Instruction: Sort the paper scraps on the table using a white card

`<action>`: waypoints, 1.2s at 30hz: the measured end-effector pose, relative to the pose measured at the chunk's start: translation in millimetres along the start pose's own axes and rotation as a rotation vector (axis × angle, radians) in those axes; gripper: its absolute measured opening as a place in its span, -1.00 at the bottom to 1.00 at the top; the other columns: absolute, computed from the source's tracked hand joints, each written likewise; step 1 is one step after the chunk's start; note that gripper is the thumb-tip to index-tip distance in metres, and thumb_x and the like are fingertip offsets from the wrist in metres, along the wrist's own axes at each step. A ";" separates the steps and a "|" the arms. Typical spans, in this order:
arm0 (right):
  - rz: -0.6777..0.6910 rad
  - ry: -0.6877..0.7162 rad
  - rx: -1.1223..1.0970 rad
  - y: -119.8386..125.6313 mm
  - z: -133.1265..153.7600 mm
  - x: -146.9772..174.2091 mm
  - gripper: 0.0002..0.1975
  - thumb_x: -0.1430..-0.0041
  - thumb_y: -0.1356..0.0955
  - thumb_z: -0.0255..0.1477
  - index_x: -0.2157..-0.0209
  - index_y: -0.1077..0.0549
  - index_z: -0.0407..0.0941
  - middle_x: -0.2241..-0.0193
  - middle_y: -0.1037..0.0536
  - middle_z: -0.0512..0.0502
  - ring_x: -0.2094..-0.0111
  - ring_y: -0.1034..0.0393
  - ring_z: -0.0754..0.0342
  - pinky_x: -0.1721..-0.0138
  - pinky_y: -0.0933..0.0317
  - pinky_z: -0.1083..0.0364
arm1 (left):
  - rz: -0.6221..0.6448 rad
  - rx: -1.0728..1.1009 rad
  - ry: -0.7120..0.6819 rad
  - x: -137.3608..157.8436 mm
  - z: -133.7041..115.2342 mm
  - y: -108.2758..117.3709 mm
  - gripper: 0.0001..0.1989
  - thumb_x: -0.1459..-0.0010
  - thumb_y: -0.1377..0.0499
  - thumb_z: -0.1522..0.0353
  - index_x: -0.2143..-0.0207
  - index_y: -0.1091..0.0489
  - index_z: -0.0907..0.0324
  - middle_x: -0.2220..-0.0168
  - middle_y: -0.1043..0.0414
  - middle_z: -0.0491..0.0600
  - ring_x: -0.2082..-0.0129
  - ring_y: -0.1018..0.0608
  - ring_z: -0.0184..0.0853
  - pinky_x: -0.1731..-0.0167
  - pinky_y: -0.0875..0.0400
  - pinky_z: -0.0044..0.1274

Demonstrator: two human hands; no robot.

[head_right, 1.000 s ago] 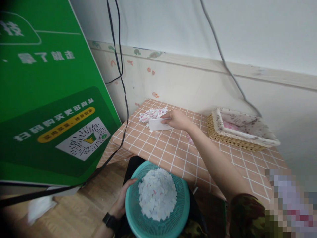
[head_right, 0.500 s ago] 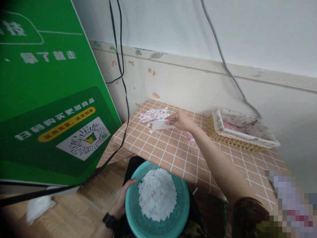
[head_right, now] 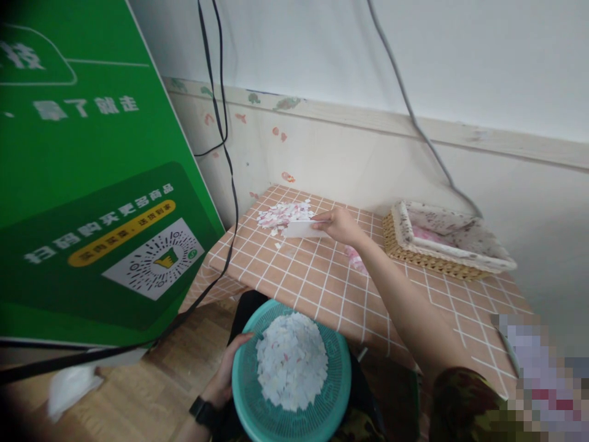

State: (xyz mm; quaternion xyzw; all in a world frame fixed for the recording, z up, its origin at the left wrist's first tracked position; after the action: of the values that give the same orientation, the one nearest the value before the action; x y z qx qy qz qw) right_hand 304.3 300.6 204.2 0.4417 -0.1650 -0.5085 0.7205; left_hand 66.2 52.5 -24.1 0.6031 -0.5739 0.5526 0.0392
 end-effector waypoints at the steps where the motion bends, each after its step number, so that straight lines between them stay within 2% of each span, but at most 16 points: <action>1: -0.012 -0.003 0.000 -1.6 -0.9 -0.2 -0.75 -0.09 -0.35 -0.35 0.19 -0.57 -0.05 0.24 -0.60 -0.05 0.29 -0.49 0.01 0.26 -0.34 0.07 | -0.004 0.004 -0.008 0.6 -0.5 -0.4 -0.74 -0.03 -0.19 0.26 0.42 -0.49 0.32 0.52 -0.58 0.07 0.52 -0.55 -0.26 0.39 -0.42 -0.46; 5: -0.048 -0.006 0.005 -6.0 -3.7 -1.7 -0.75 -0.10 -0.35 -0.35 0.18 -0.57 -0.05 0.23 -0.60 -0.04 0.27 -0.49 0.00 0.23 -0.34 0.05 | -0.008 0.013 -0.049 -0.6 -1.6 0.5 -0.79 -0.02 -0.21 0.29 0.45 -0.49 0.30 0.54 -0.57 0.03 0.54 -0.54 -0.29 0.39 -0.42 -0.47; 8: -0.041 0.008 -0.015 -10.4 -4.5 -5.0 -0.75 -0.10 -0.35 -0.35 0.18 -0.57 -0.05 0.22 -0.59 -0.05 0.25 -0.49 -0.01 0.20 -0.34 0.03 | 0.001 0.024 -0.030 -3.4 0.4 2.1 -0.78 -0.02 -0.21 0.28 0.45 -0.49 0.30 0.53 -0.57 0.03 0.54 -0.54 -0.29 0.40 -0.43 -0.47; 13: 0.038 0.029 -0.082 -14.3 -4.7 -8.6 -0.75 -0.08 -0.36 -0.35 0.20 -0.58 -0.05 0.26 -0.60 -0.04 0.30 -0.49 0.01 0.26 -0.34 0.06 | 0.011 0.024 -0.022 -4.3 1.3 3.9 -0.76 -0.03 -0.20 0.28 0.44 -0.50 0.31 0.53 -0.58 0.04 0.53 -0.54 -0.29 0.39 -0.43 -0.46; 20: 0.187 0.008 -0.126 -2.4 1.8 -3.0 -0.77 -0.01 -0.40 -0.32 0.26 -0.59 -0.05 0.36 -0.62 0.00 0.36 -0.47 0.05 0.31 -0.33 0.11 | 0.006 0.017 -0.040 -6.9 1.1 7.7 -0.77 -0.03 -0.21 0.28 0.45 -0.50 0.31 0.53 -0.58 0.04 0.54 -0.54 -0.29 0.42 -0.42 -0.48; 27: 0.105 0.008 -0.183 -9.6 0.4 -4.6 -0.77 0.00 -0.41 -0.32 0.27 -0.59 -0.05 0.33 -0.62 -0.04 0.34 -0.49 0.05 0.27 -0.34 0.10 | -0.001 0.016 -0.047 -8.1 2.1 8.6 -0.78 -0.02 -0.22 0.29 0.46 -0.49 0.30 0.53 -0.58 0.04 0.54 -0.54 -0.29 0.41 -0.43 -0.47; 31: 0.167 0.039 -0.182 -14.0 2.3 1.0 -0.78 0.00 -0.41 -0.33 0.26 -0.59 -0.02 0.36 -0.62 -0.01 0.36 -0.48 0.07 0.28 -0.33 0.11 | 0.009 0.017 -0.057 -7.3 1.0 7.5 -0.77 -0.03 -0.21 0.28 0.43 -0.50 0.31 0.51 -0.58 0.03 0.53 -0.54 -0.29 0.39 -0.43 -0.47; 36: 0.298 0.040 -0.152 -5.9 2.3 10.7 -0.80 0.01 -0.41 -0.32 0.30 -0.60 -0.01 0.40 -0.62 0.02 0.38 -0.48 0.10 0.29 -0.31 0.13 | 0.015 0.012 -0.033 -7.0 0.6 5.0 -0.76 -0.04 -0.19 0.28 0.43 -0.50 0.31 0.51 -0.58 0.06 0.52 -0.54 -0.28 0.39 -0.43 -0.47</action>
State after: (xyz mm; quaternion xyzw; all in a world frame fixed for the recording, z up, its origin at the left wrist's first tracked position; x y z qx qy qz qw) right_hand 303.8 289.5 198.4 0.3666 -0.1753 -0.3981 0.8225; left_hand 64.8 54.9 -32.3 0.6080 -0.5756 0.5464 0.0221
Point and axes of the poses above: each hand's wrist, its own x-axis away from the middle knuckle, its own y-axis out of the back of the hand, z = x × y, the point moved 5 cm from there along -x, towards the middle knuckle
